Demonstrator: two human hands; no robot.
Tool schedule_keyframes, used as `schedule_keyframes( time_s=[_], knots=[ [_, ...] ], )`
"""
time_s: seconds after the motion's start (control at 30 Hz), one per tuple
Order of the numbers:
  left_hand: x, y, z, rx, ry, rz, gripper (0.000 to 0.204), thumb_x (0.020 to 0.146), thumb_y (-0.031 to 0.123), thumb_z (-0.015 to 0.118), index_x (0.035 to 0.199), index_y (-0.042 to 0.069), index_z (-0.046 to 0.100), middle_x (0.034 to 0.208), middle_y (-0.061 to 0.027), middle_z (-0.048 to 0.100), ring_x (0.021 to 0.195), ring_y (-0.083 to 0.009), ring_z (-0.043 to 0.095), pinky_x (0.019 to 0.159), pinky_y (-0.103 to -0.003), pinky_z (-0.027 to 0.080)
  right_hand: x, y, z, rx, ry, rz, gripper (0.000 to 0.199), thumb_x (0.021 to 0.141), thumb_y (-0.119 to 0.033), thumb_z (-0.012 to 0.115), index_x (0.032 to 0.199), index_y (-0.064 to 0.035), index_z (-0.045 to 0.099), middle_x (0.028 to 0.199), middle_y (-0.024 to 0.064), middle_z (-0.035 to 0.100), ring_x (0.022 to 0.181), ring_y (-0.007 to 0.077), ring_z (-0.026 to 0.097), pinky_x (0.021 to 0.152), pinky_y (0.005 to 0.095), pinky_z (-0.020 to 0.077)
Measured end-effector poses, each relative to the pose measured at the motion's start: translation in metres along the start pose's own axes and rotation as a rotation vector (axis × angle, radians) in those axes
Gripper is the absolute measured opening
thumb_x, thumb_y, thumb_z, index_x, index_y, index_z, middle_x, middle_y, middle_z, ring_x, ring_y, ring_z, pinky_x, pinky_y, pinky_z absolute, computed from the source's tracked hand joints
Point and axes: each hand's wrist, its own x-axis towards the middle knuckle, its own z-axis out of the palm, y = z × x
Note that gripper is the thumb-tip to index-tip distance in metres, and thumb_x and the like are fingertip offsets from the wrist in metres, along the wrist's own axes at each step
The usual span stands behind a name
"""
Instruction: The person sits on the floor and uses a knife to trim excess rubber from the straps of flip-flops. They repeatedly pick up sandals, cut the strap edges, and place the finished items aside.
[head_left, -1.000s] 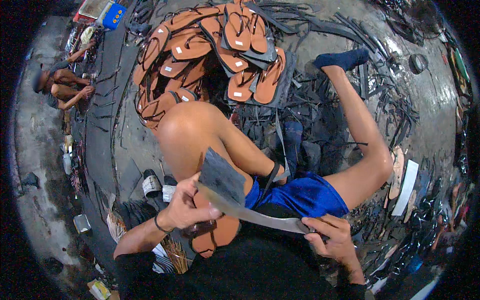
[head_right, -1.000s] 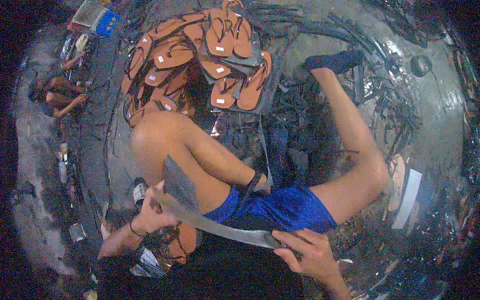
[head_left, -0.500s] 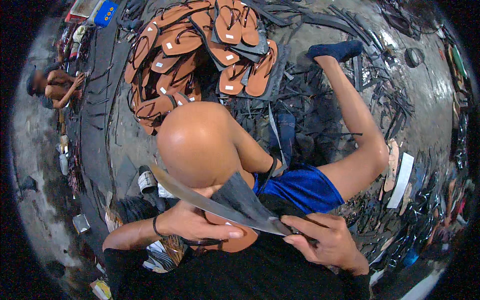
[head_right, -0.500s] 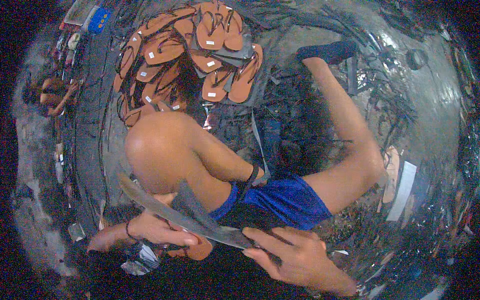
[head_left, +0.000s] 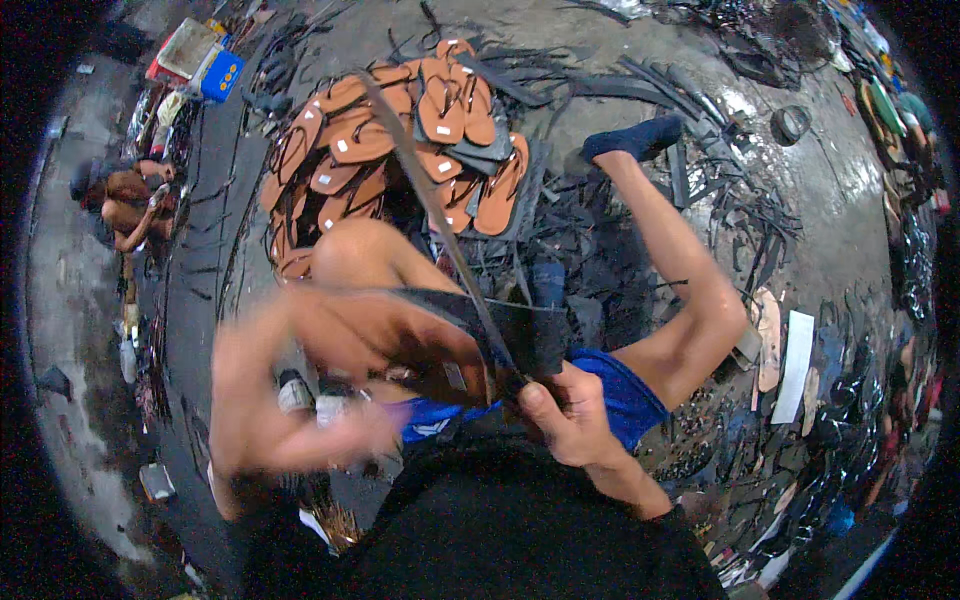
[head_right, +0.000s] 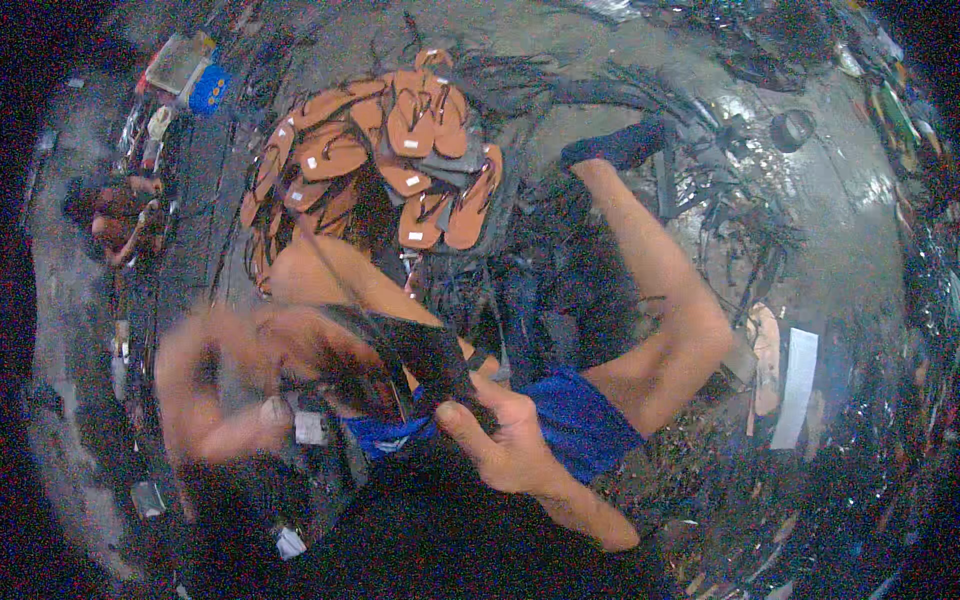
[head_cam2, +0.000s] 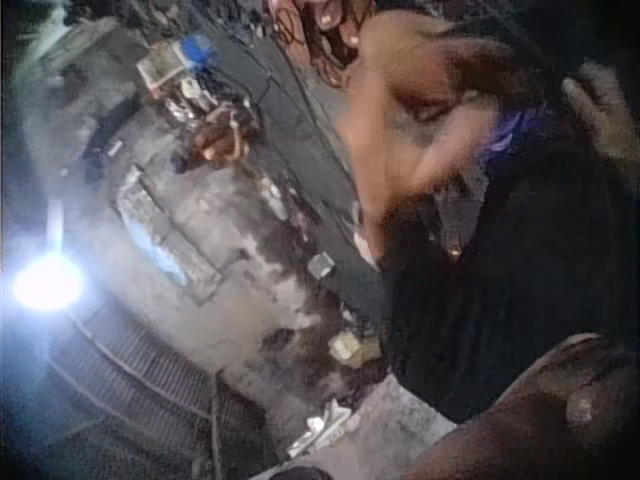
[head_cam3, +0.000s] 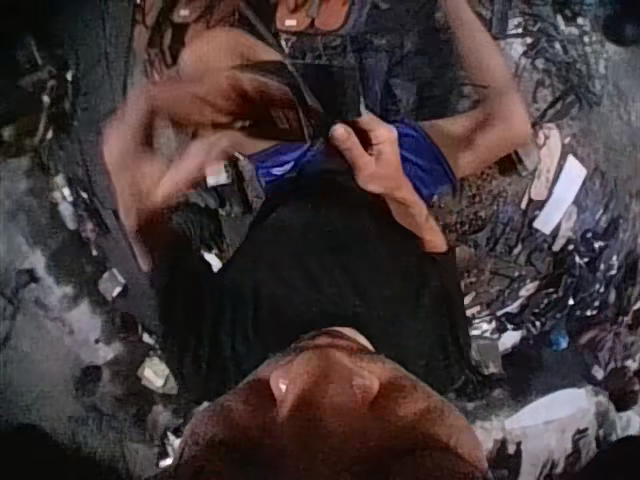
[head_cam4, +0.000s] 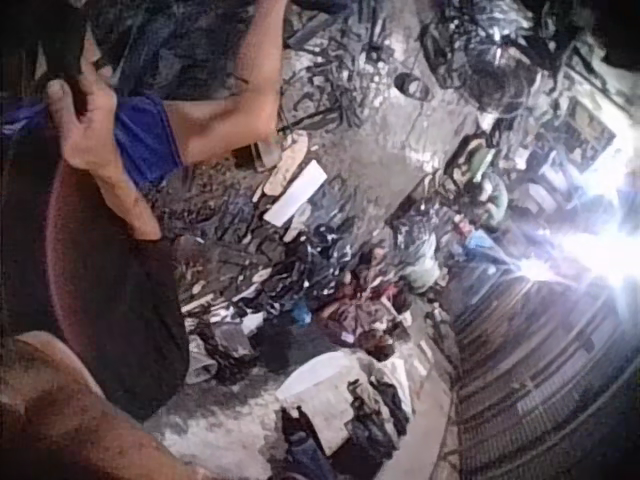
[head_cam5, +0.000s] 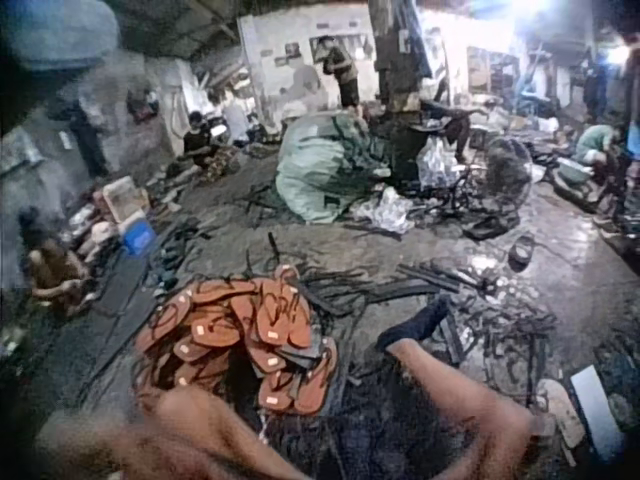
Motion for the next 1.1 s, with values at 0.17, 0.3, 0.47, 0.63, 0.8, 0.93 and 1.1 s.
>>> schedule_keyframes(
  time_s=[0.17, 0.3, 0.47, 0.63, 0.8, 0.93, 1.1],
  knots=[
    [-0.042, -0.122, 0.060, -0.751, 0.248, -0.126, 0.040, 0.084, 0.028, 0.069, 0.115, 0.007, 0.057, 0.110, -0.0052, 0.060, 0.098, -0.0160, 0.058, 0.084, -0.033, 0.048, -0.002, 0.029, 0.009, 0.017, 0.021, -0.061, 0.031, 0.098, -0.028, 0.051, 0.110, 0.0000, 0.058, 0.066, 0.0029, 0.059, 0.045, 0.0040, 0.044, 0.050, 0.0208, 0.0412],
    [0.019, -0.131, 0.073, -1.256, 0.722, 0.160, 0.041, 0.096, 0.042, 0.050, 0.124, 0.013, 0.052, 0.116, -0.0015, 0.060, 0.107, -0.0203, 0.058, 0.094, -0.039, 0.047, -0.015, 0.021, -0.001, 0.001, 0.022, -0.023, 0.029, 0.097, -0.026, 0.052, 0.110, 0.0002, 0.058, 0.071, 0.0040, 0.063, 0.048, 0.0050, 0.047, 0.049, 0.0210, 0.0422],
    [0.041, -0.142, 0.057, -1.229, 0.876, 0.077, 0.038, 0.092, 0.037, 0.059, 0.121, 0.013, 0.055, 0.109, -0.0003, 0.062, 0.100, -0.0170, 0.060, 0.087, -0.036, 0.051, -0.046, 0.038, -0.009, -0.547, 0.314, -0.040, 0.029, 0.087, -0.017, 0.066, 0.112, -0.0015, 0.062, 0.085, 0.0112, 0.067, 0.068, 0.0165, 0.064, 0.063, 0.0290, 0.0520],
    [0.034, -0.141, 0.067, -1.177, 0.981, -0.060, 0.032, 0.093, 0.039, 0.055, 0.114, 0.015, 0.058, 0.097, 0.0016, 0.063, 0.088, -0.0167, 0.061, 0.077, -0.029, 0.052, -0.094, 0.032, -0.023, -0.815, 0.328, -0.094, 0.028, 0.079, -0.015, 0.073, 0.104, -0.0038, 0.068, 0.088, 0.0132, 0.070, 0.071, 0.0220, 0.068, 0.064, 0.0308, 0.0550],
    [-0.005, -0.178, 0.072, -1.047, 0.742, -0.108, 0.035, 0.092, 0.035, 0.057, 0.118, 0.012, 0.054, 0.107, -0.0039, 0.061, 0.097, -0.0182, 0.059, 0.084, -0.038, 0.051, -0.080, 0.023, -0.009, -0.861, 0.331, -0.077, 0.026, 0.078, -0.009, 0.074, 0.102, -0.0014, 0.067, 0.076, 0.0114, 0.066, 0.053, 0.0145, 0.058, 0.049, 0.0250, 0.0460],
    [-0.022, -0.186, 0.079, -0.900, 0.782, -0.132, 0.045, 0.089, 0.033, 0.064, 0.124, 0.009, 0.049, 0.107, -0.0038, 0.060, 0.097, -0.0207, 0.060, 0.083, -0.039, 0.052, -0.056, 0.026, 0.007, -0.788, 0.233, 0.003, 0.025, 0.081, -0.012, 0.073, 0.102, -0.0001, 0.067, 0.076, 0.0121, 0.066, 0.053, 0.0160, 0.059, 0.049, 0.0266, 0.0468],
    [-0.042, -0.192, 0.078, -0.811, 0.766, -0.170, 0.045, 0.088, 0.029, 0.065, 0.122, 0.005, 0.048, 0.104, -0.0065, 0.060, 0.092, -0.0194, 0.063, 0.079, -0.034, 0.054, -0.013, 0.036, 0.023, -0.639, 0.185, 0.009, 0.025, 0.086, -0.022, 0.067, 0.104, -0.0035, 0.066, 0.084, 0.0165, 0.068, 0.071, 0.0285, 0.068, 0.062, 0.0350, 0.0541]
  ],
)
